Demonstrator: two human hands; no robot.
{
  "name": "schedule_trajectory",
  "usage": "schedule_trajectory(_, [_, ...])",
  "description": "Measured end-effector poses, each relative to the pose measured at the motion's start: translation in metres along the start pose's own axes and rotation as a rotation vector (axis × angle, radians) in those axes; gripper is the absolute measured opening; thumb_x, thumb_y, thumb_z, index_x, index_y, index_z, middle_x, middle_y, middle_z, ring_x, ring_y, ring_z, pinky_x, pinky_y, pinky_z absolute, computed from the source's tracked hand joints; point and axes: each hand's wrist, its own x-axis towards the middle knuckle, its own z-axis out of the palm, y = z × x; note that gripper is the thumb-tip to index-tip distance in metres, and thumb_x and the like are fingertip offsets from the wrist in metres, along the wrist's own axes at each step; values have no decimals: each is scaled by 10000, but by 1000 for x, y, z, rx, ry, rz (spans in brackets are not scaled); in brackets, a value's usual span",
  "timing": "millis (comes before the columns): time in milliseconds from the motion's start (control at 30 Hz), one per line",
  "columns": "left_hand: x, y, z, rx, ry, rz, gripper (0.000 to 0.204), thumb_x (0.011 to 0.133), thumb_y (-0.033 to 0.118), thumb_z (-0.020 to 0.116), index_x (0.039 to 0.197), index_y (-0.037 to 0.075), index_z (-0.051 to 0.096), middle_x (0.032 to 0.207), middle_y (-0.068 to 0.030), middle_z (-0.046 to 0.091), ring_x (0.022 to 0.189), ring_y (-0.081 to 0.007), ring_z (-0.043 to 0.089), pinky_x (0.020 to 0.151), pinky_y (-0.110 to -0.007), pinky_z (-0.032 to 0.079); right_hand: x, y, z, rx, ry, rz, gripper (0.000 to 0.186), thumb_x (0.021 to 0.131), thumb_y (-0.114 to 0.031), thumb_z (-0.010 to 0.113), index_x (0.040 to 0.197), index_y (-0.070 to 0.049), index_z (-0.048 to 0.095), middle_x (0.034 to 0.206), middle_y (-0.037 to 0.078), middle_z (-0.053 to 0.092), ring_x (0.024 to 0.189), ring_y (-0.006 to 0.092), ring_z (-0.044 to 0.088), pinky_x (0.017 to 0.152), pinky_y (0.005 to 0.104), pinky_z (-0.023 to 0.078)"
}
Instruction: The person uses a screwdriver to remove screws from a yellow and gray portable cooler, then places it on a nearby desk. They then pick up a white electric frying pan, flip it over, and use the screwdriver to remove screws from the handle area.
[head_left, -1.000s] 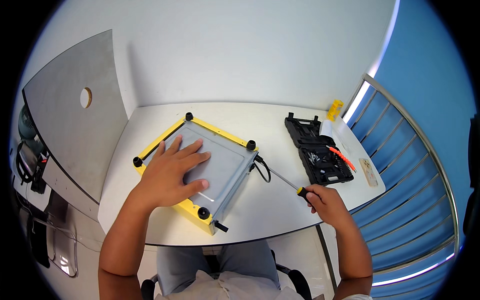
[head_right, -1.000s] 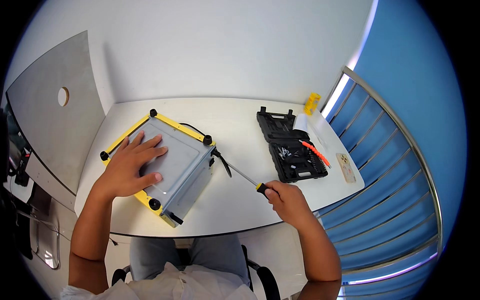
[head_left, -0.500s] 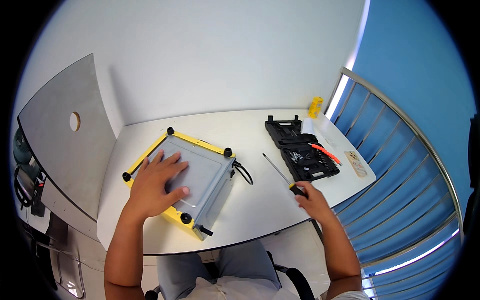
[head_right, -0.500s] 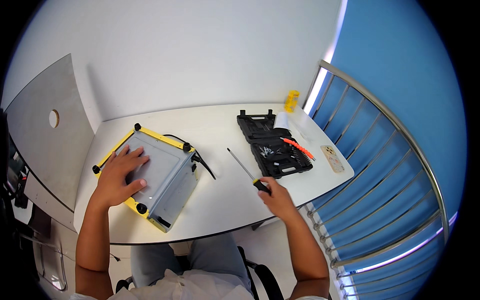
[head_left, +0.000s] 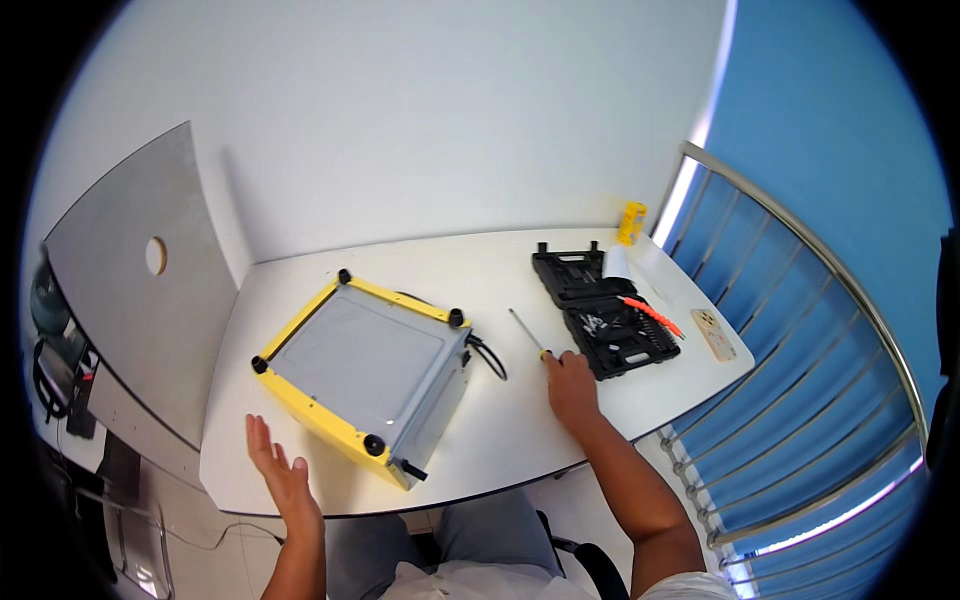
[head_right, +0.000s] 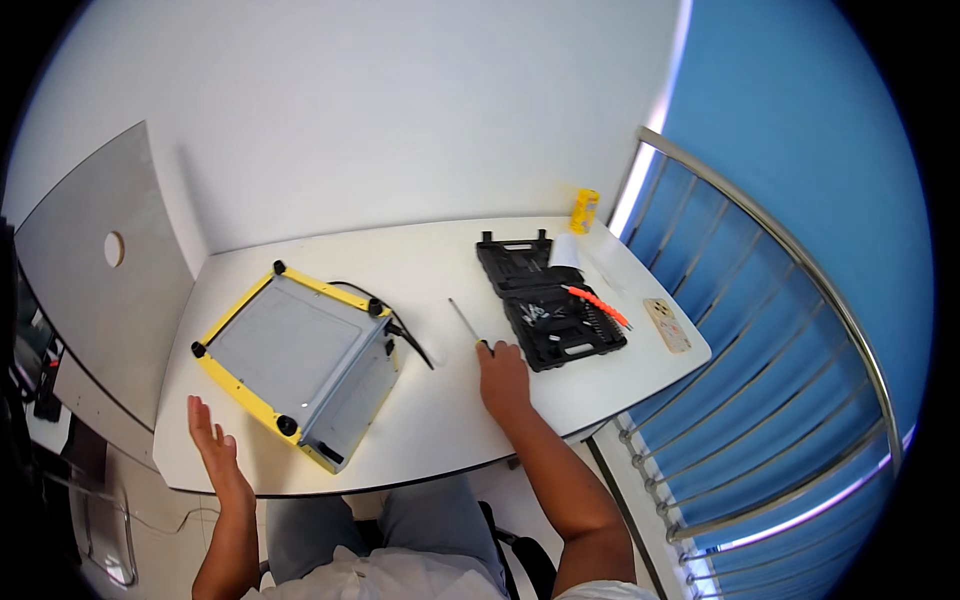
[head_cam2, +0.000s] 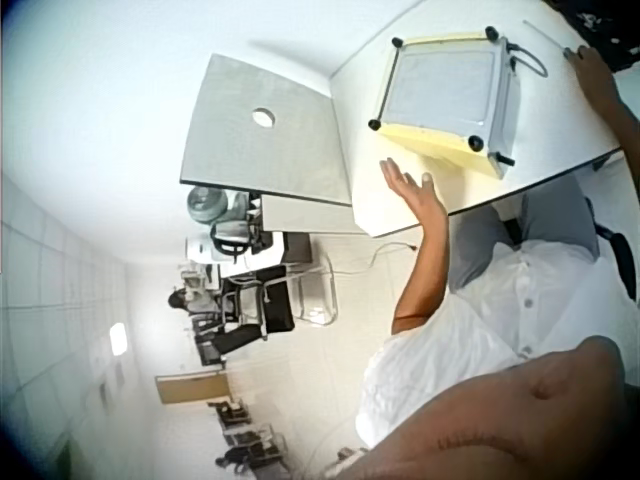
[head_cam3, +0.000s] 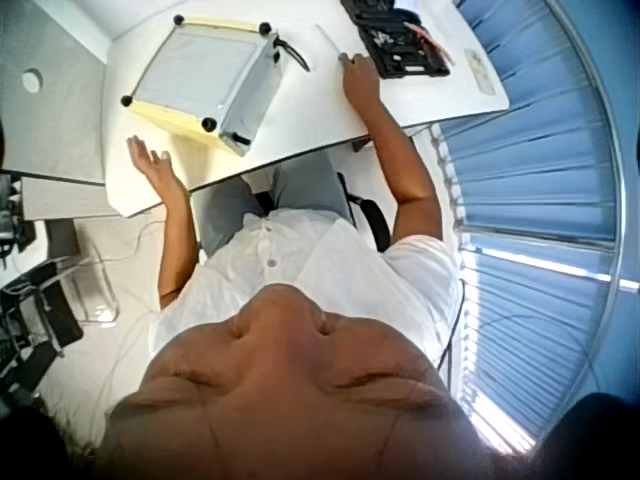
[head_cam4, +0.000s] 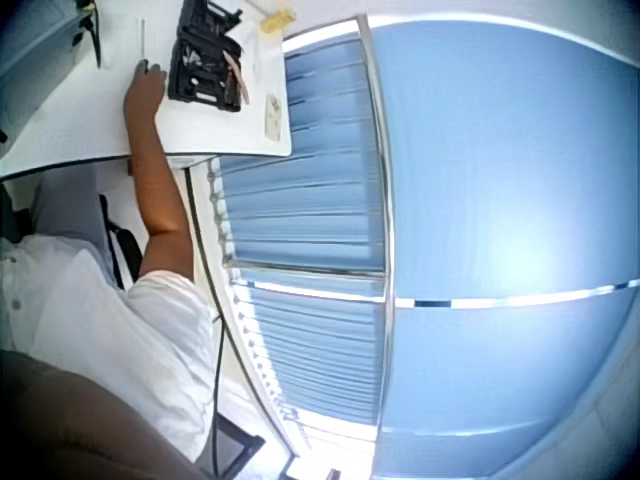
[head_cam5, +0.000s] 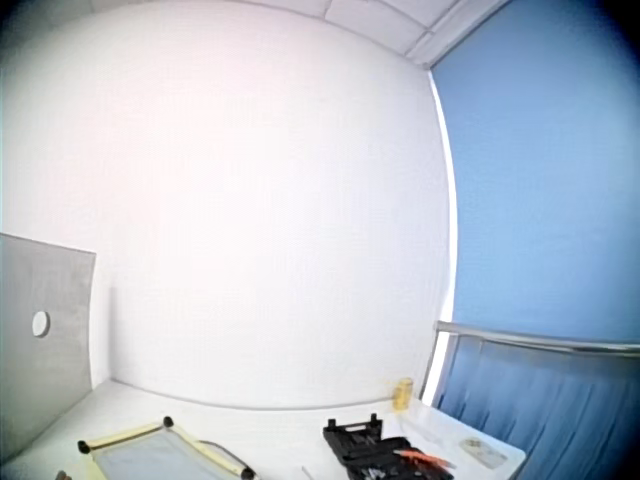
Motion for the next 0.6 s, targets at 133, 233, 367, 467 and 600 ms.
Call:
schedule_trajectory(133, [-11, -4, -10, -254, -86, -291, 702, 849, 220, 469, 1429, 91, 97, 1489, -89, 91, 1367, -293, 95, 1089, -426, 70, 8, -19, -29, 76, 0, -39, 446, 787, -305, 617, 1163, -83, 527, 1047, 110, 529, 955, 311, 492, 769, 427, 435])
schedule_trajectory(233, [-21, -1, -4, -452, -160, -426, 690, 872, 274, 471, 1432, 126, 96, 1496, -65, 19, 1373, -268, 36, 1087, -409, -9, 29, -36, -52, 542, 38, -123, 513, 866, -415, 519, 1244, -72, 474, 1213, 119, 509, 1091, 296, 470, 918, 415, 363])
schedule_trajectory(367, [-34, 21, 0, -634, -268, -692, 744, 868, 344, 491, 1437, 115, 69, 1494, -68, 7, 1372, -287, 17, 1076, -484, 5, 49, -89, -87, 1350, -316, 63, 638, 900, -585, 280, 1313, -115, 409, 1261, 68, 478, 1194, 193, 398, 978, 399, 291])
schedule_trajectory(467, [-32, 29, 6, -696, -320, -801, 789, 863, 422, 498, 1437, 107, 56, 1492, -67, -11, 1370, -291, -2, 1061, -535, 28, 56, -113, -91, 1445, -402, 63, 618, 896, -572, 317, 1297, -115, 429, 1251, 57, 468, 1194, 176, 382, 967, 368, 299])
schedule_trajectory(600, [-18, 40, 10, -755, -360, -815, 850, 844, 599, 417, 1432, 93, 69, 1487, -68, -30, 1367, -290, -24, 1001, -648, 92, 51, -128, -79, 1459, -303, 95, 385, 882, -270, 536, 1186, -34, 517, 936, 35, 551, 857, 89, 487, 781, 234, 389])
